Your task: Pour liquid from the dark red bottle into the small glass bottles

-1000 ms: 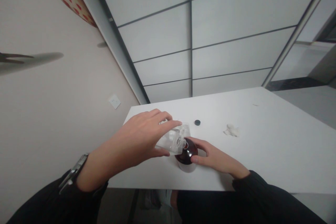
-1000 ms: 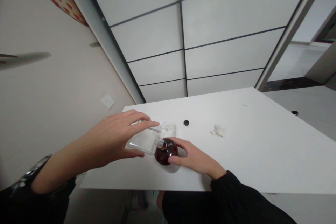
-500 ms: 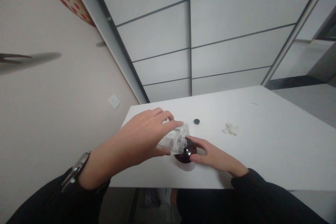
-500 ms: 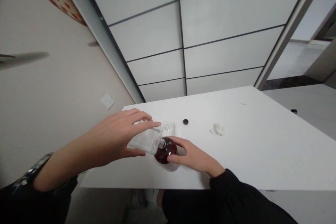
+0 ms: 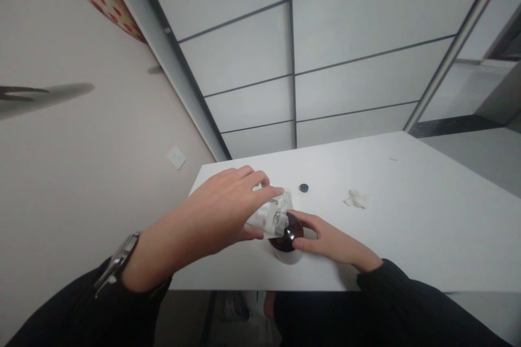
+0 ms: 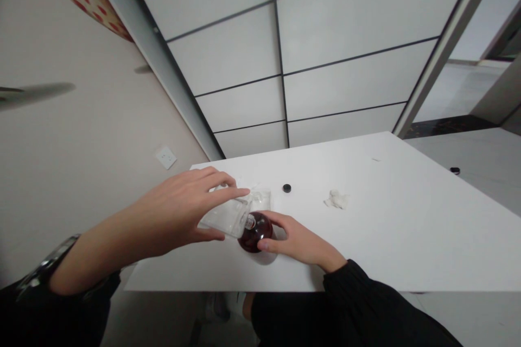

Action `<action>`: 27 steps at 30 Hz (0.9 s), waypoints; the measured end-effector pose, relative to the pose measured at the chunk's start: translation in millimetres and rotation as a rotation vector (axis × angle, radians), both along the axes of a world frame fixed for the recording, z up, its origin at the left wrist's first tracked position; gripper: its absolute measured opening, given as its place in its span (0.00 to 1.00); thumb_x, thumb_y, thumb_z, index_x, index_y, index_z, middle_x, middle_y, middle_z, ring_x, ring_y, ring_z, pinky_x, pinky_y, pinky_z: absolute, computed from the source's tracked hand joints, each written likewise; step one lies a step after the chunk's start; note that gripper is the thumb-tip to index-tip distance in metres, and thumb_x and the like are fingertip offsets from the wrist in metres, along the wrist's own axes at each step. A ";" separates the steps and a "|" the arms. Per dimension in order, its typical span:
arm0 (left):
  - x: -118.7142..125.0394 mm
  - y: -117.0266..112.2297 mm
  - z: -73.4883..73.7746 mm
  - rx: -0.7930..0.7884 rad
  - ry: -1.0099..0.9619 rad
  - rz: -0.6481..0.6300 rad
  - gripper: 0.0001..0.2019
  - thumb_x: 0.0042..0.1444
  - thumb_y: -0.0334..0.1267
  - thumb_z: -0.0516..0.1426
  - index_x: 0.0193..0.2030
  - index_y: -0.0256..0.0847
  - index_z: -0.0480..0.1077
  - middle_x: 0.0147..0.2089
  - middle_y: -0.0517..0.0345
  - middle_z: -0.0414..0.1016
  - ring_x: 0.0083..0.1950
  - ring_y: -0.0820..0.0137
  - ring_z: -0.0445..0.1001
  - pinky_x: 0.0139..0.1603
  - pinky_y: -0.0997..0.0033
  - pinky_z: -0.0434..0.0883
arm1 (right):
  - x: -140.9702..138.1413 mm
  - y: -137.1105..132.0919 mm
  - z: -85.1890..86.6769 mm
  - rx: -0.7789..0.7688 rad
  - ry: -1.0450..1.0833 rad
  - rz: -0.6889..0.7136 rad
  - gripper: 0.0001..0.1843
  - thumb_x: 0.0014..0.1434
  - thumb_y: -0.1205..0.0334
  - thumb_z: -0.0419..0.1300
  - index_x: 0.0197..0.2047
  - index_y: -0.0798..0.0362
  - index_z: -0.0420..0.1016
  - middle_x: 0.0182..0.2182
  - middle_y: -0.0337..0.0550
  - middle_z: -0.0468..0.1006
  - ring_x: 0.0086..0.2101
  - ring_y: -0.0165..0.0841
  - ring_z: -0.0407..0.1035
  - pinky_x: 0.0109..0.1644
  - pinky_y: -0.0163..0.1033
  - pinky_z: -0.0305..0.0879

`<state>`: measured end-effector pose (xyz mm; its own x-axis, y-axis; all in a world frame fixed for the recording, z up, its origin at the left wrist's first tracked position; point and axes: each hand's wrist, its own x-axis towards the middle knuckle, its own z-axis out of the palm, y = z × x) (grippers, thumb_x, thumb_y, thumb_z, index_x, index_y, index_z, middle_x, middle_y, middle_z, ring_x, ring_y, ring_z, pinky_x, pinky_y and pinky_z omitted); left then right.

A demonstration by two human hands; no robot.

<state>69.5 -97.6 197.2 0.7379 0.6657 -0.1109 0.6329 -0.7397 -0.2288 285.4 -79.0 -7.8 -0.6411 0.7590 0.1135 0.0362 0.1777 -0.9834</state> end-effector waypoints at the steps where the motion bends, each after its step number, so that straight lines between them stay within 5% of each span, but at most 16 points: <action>1: 0.9 -0.2 0.8 -0.001 0.010 0.003 0.34 0.53 0.43 0.73 0.65 0.45 0.70 0.59 0.49 0.77 0.57 0.54 0.76 0.53 0.58 0.72 | 0.0 0.0 0.4 0.000 -0.001 0.000 0.39 0.60 0.37 0.67 0.68 0.49 0.71 0.62 0.51 0.76 0.60 0.49 0.70 0.70 0.59 0.60; 27: 14.2 -3.8 9.9 -0.018 0.076 0.000 0.28 0.56 0.43 0.72 0.61 0.40 0.72 0.56 0.47 0.77 0.56 0.52 0.76 0.53 0.54 0.74 | -1.9 -0.8 2.1 -0.005 0.004 -0.006 0.39 0.60 0.37 0.68 0.68 0.49 0.71 0.61 0.51 0.77 0.59 0.51 0.71 0.69 0.60 0.61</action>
<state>83.7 -101.4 207.1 0.7266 0.6635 -0.1786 0.6145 -0.7438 -0.2629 283.5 -79.8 -5.7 -0.6359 0.7636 0.1122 0.0336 0.1726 -0.9844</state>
